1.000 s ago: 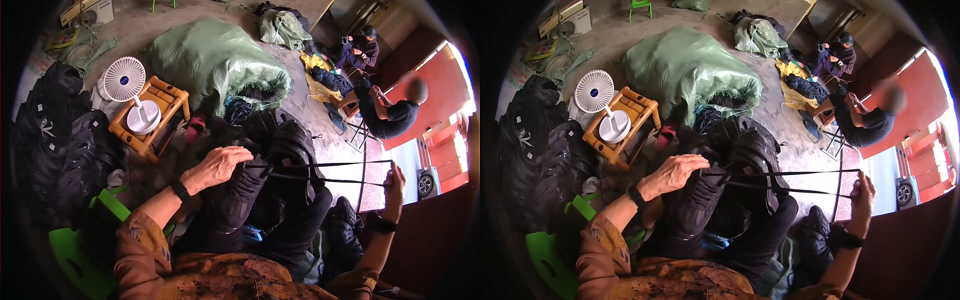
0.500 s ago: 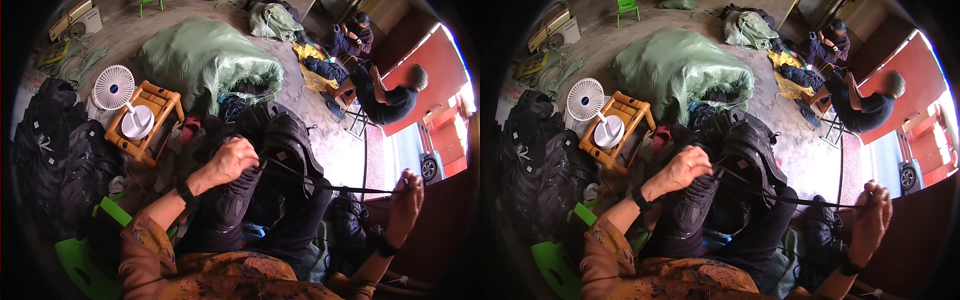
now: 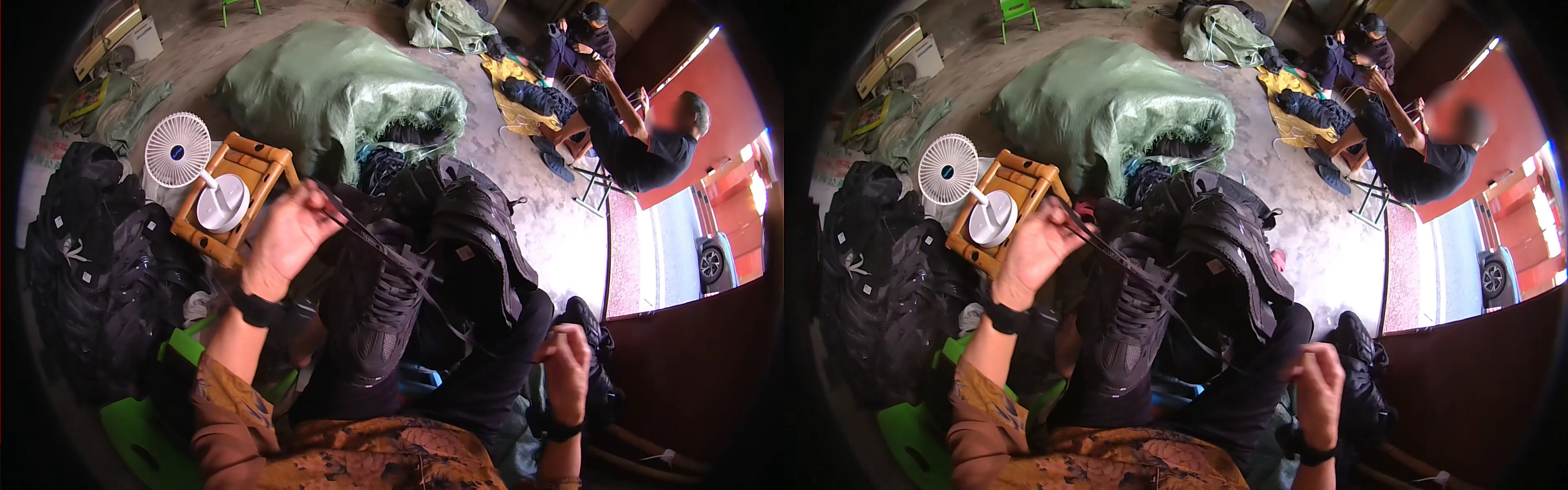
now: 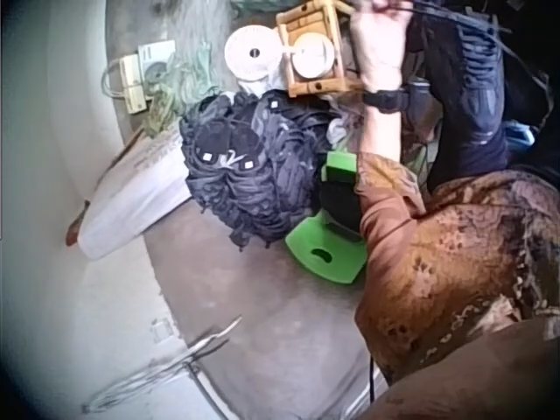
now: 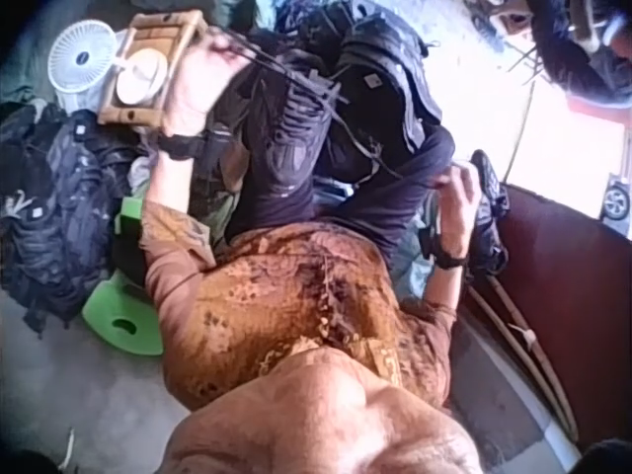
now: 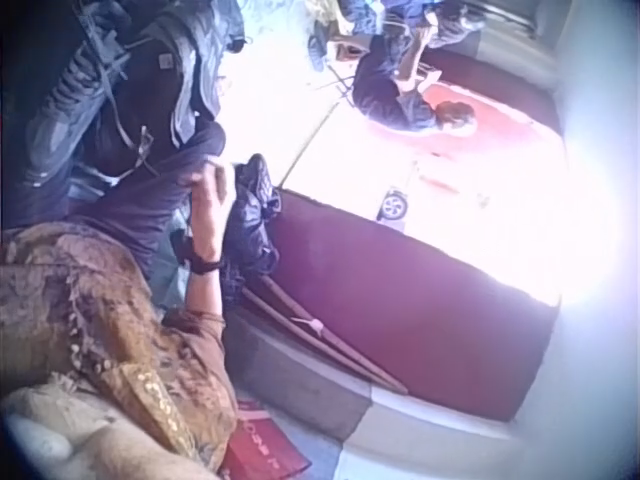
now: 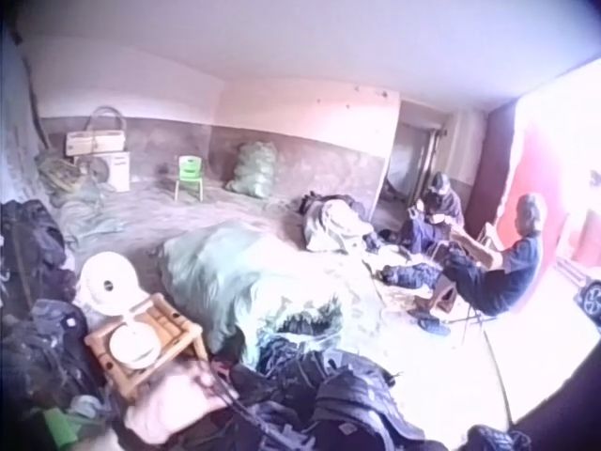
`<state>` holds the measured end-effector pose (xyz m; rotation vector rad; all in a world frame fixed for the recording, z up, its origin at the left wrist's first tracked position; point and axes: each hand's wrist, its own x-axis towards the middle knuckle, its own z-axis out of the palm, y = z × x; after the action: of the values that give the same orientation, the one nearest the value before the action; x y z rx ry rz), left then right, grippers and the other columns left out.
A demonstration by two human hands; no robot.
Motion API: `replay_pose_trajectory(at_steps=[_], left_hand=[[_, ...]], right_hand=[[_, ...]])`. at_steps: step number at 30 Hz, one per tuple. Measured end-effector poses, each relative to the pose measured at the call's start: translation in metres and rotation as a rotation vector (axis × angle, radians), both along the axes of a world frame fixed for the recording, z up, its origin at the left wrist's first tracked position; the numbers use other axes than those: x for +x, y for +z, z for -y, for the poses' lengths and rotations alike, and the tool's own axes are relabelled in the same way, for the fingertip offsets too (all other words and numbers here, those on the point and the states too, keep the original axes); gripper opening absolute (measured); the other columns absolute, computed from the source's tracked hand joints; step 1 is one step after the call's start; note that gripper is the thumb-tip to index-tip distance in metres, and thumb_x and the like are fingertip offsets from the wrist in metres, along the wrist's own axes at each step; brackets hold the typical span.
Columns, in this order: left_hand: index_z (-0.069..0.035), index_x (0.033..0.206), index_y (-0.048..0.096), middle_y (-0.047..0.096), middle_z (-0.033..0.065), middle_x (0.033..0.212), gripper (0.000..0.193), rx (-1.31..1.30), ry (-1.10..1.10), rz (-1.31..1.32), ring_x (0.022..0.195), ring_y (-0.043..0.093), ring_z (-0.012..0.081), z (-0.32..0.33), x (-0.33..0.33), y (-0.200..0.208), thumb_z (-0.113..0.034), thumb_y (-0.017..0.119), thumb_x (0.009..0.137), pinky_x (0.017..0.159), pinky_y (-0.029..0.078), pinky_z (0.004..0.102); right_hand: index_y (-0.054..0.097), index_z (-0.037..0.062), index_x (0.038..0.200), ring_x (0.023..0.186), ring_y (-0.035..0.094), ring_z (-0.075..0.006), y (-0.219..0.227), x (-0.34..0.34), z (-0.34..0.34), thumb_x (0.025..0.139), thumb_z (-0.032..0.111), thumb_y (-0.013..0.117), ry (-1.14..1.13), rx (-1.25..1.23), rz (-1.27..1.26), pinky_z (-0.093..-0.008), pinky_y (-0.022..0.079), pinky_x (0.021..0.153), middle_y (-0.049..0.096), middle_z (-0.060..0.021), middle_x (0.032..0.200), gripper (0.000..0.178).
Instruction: Insert and thread laces through the eyelets of a black boot component during assembly.
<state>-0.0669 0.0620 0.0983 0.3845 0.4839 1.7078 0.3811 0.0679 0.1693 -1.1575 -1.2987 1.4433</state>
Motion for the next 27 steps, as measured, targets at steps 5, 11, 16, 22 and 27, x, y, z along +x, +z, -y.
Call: replay_pose_trajectory(at_steps=[5, 11, 16, 22, 27], left_hand=[[-0.01, 0.105, 0.056, 0.055, 0.0001, 0.082, 0.013, -0.016, 0.216, -0.043, 0.083, 0.056, 0.0179, 0.027, -0.106, 0.008, -0.015, 0.055, 0.093, 0.083, 0.042, 0.0357], [-0.003, 0.111, 0.056, 0.051, -0.0022, 0.077, 0.017, 0.028, 0.481, 0.042, 0.067, 0.045, 0.008, 0.134, -0.239, -0.009, -0.005, 0.044, 0.099, 0.055, 0.036, 0.0209], [-0.006, 0.11, 0.058, 0.056, -0.0017, 0.076, 0.015, -0.481, 0.675, -0.703, 0.053, 0.038, 0.0015, 0.108, -0.118, -0.017, -0.015, 0.054, 0.098, 0.045, 0.028, 0.0173], [-0.006, 0.096, 0.059, 0.06, 0.0027, 0.074, 0.005, -0.271, 0.348, -1.186, 0.059, 0.053, 0.0114, 0.042, 0.033, -0.026, -0.01, 0.057, 0.094, 0.053, 0.044, 0.0274], [-0.005, 0.088, 0.058, 0.056, 0.0095, 0.083, 0.007, -0.027, 0.573, -1.684, 0.079, 0.058, 0.0316, 0.024, 0.086, -0.025, -0.007, 0.064, 0.086, 0.07, 0.047, 0.0394]], right_hand=[[0.062, -0.0006, 0.103, 0.07, 0.066, -0.0126, -0.021, -0.095, -0.01, 0.092, 0.005, 0.06, 0.4, 0.094, 0.417, -0.0242, 0.051, 0.065, 0.07, -0.0069, 0.078, 0.013], [0.064, -0.0011, 0.094, 0.058, 0.063, -0.0115, -0.074, -0.138, -0.043, 0.09, 0.01, 0.065, 0.34, 0.115, 0.372, -0.0247, 0.048, 0.054, 0.067, -0.0077, 0.068, 0.012], [0.064, -0.0016, 0.092, 0.052, 0.056, -0.01, -0.072, -0.14, -0.046, 0.092, 0.013, 0.063, 0.373, 0.058, 0.382, -0.0252, 0.045, 0.049, 0.064, -0.007, 0.067, 0.014], [0.063, -0.0056, 0.092, 0.052, 0.055, -0.0094, -0.06, -0.145, -0.059, 0.093, 0.023, 0.063, 0.515, -0.004, 0.453, -0.0256, 0.042, 0.048, 0.063, -0.007, 0.066, 0.029], [0.065, -0.0027, 0.089, 0.054, 0.058, -0.0091, -0.046, -0.148, -0.064, 0.092, 0.023, 0.064, 0.476, -0.22, 0.458, -0.0239, 0.045, 0.051, 0.063, -0.0039, 0.067, 0.026]])
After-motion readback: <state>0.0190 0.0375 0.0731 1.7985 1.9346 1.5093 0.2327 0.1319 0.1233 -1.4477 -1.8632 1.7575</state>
